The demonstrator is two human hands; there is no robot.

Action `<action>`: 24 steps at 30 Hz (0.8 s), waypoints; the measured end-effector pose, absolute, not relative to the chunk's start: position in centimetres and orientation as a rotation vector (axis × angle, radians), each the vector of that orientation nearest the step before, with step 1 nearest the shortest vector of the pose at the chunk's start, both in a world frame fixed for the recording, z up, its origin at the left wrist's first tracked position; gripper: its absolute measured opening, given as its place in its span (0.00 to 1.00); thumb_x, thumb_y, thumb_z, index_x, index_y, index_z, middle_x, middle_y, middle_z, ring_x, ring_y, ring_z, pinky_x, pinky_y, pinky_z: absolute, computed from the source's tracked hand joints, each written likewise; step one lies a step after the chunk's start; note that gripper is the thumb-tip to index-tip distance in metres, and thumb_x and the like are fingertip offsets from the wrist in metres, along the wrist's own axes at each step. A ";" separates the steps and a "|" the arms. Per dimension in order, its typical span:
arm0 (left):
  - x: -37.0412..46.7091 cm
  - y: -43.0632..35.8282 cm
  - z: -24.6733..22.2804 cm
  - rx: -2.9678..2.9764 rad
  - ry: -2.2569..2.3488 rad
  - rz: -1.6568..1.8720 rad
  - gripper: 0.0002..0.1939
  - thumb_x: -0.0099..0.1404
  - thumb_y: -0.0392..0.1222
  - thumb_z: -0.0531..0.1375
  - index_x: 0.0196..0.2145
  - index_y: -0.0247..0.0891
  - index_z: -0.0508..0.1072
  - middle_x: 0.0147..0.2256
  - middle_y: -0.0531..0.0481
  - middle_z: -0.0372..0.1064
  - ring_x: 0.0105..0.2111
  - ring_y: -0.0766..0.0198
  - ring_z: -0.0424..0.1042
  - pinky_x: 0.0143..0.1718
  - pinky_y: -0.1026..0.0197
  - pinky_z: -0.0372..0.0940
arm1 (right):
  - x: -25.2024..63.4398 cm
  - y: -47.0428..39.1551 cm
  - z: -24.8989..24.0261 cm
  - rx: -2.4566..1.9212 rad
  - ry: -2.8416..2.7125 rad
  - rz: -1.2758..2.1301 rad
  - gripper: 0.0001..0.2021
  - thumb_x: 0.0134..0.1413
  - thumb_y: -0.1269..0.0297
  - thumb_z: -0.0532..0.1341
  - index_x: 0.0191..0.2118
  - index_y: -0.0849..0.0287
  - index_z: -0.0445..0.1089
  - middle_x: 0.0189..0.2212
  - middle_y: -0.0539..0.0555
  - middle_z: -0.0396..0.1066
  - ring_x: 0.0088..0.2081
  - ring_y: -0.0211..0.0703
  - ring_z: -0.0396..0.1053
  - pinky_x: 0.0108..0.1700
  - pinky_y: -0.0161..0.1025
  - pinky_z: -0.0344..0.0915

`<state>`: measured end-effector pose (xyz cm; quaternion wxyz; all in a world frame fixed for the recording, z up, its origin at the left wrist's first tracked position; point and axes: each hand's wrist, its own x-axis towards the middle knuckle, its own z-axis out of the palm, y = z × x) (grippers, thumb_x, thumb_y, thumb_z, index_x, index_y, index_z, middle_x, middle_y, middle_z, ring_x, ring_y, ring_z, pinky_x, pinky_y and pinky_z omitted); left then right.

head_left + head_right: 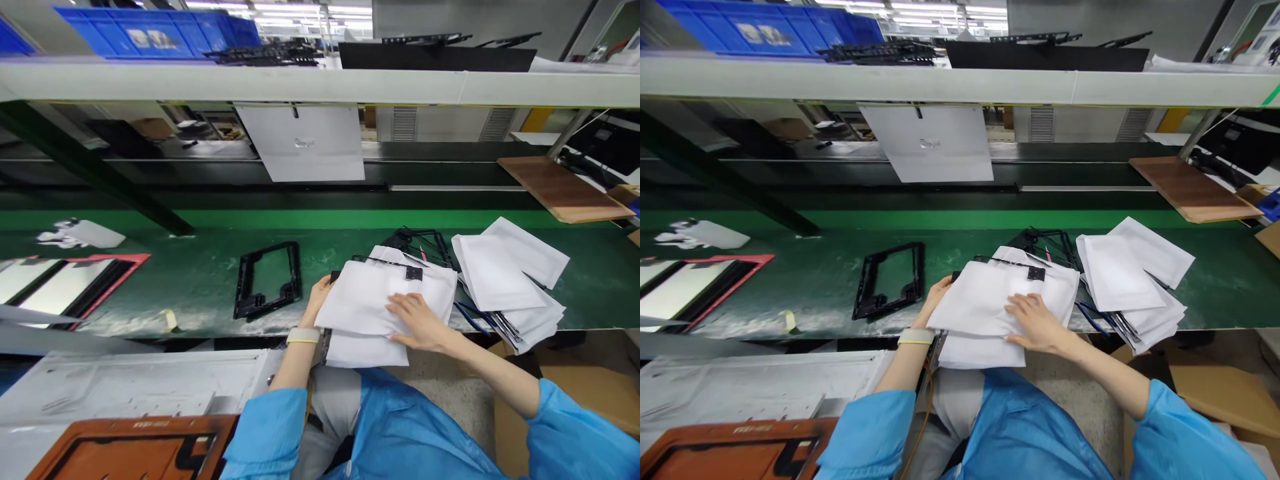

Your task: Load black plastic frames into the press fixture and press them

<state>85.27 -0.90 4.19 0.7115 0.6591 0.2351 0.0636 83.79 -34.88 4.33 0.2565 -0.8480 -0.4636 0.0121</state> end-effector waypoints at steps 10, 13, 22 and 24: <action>87.8 1.9 5.1 1.772 0.566 0.246 0.28 0.67 0.57 0.75 0.56 0.35 0.78 0.56 0.30 0.81 0.61 0.43 0.80 0.67 0.43 0.72 | 89.7 -37.9 10.2 -2.127 -0.994 0.235 0.28 0.83 0.39 0.53 0.73 0.48 0.72 0.75 0.58 0.71 0.79 0.58 0.62 0.82 0.62 0.58; 86.4 2.6 7.0 1.883 0.433 0.259 0.27 0.76 0.61 0.65 0.61 0.37 0.78 0.67 0.30 0.76 0.69 0.41 0.74 0.75 0.42 0.65 | 95.4 -37.8 11.9 -2.502 -0.550 0.161 0.32 0.82 0.38 0.55 0.75 0.54 0.68 0.76 0.62 0.68 0.78 0.60 0.62 0.81 0.57 0.57; 78.8 -6.9 1.5 2.303 0.020 0.133 0.36 0.76 0.60 0.66 0.74 0.40 0.72 0.81 0.35 0.57 0.81 0.32 0.56 0.83 0.27 0.50 | 104.8 -37.7 7.8 -2.855 0.156 0.264 0.52 0.55 0.50 0.81 0.74 0.75 0.61 0.70 0.86 0.64 0.74 0.79 0.63 0.72 0.65 0.66; 78.5 -7.7 -0.4 2.494 -0.019 0.159 0.36 0.81 0.58 0.60 0.77 0.38 0.68 0.83 0.33 0.52 0.83 0.33 0.53 0.82 0.27 0.53 | 105.4 -38.6 7.2 -2.854 0.161 0.262 0.41 0.60 0.52 0.78 0.70 0.73 0.66 0.66 0.81 0.70 0.69 0.71 0.71 0.68 0.56 0.70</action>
